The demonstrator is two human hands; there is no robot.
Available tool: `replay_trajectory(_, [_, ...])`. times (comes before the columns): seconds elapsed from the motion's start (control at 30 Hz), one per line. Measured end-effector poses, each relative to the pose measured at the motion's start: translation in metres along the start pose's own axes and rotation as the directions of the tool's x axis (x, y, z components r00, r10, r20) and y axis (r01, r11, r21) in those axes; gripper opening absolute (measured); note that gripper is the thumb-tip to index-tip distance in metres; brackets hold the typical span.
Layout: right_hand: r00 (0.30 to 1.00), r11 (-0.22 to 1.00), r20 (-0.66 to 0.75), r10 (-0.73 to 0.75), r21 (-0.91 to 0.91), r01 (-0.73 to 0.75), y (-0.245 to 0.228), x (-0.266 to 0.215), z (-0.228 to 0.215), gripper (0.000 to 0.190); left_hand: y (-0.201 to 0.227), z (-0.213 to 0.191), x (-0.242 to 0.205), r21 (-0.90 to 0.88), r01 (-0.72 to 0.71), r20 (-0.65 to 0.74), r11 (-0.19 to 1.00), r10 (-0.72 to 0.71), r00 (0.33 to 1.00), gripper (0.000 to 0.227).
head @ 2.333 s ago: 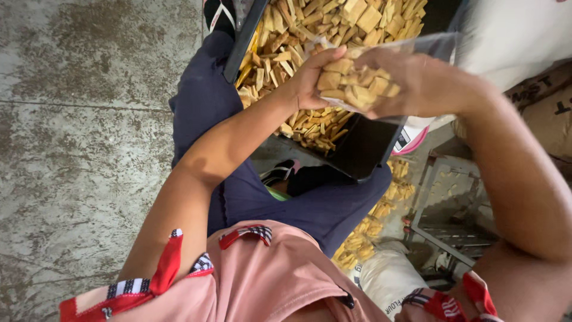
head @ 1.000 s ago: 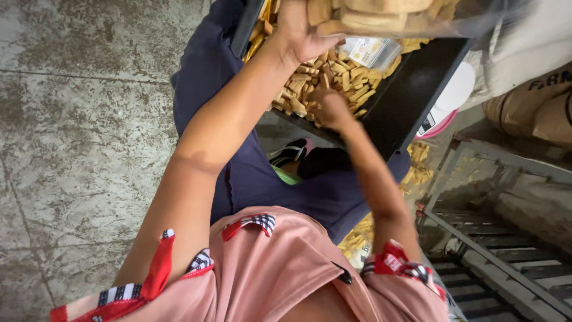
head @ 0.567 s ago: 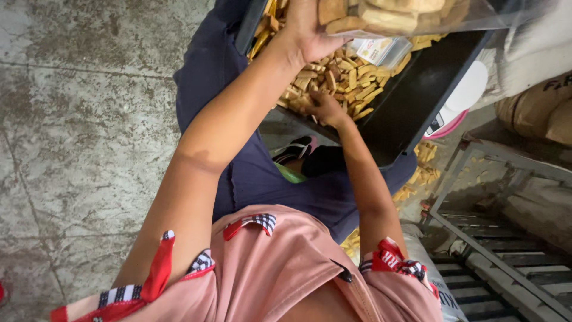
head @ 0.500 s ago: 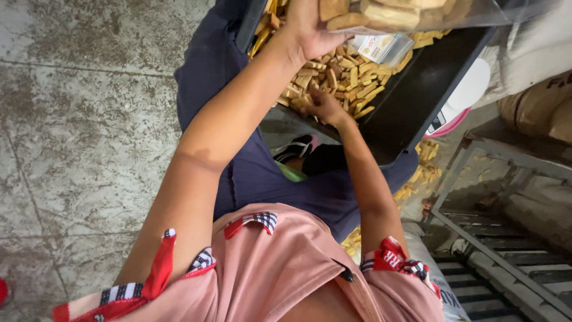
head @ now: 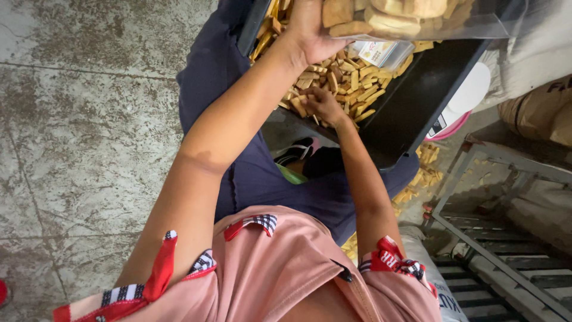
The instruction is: The person scoops rectangular snack pieces from a large black bin into clear plastic bags. They then place the filled bags onto a digital scale to weigh them before setting them aside.
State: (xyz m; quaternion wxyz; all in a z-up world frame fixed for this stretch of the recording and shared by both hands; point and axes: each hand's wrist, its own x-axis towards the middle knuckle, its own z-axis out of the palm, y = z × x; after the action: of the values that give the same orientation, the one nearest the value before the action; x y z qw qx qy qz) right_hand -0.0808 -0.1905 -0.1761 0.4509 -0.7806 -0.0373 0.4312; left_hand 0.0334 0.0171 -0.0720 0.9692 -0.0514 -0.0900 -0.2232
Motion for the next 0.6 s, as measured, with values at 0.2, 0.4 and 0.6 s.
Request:
replay_trajectory(0.2, [0.964,0.918,-0.155,-0.216,-0.370,0.146,0.017,0.008,0.008,0.032,-0.001,0.003,0.002,0.002,0.006,0.038,1.000,-0.006,0.999,0.072])
replay_trajectory(0.4, [0.945,0.915,-0.186,-0.269,-0.355,0.191,0.010,0.008,0.016,0.037,-0.002,0.005,0.001,0.012,-0.003,0.005,1.000,0.003,1.000,0.075])
replay_trajectory(0.6, [0.983,0.872,-0.142,-0.119,-0.489,0.035,0.007,0.002,0.025,0.038,-0.003,0.004,0.003,0.013,0.012,-0.048,1.000,-0.011,0.999,0.073])
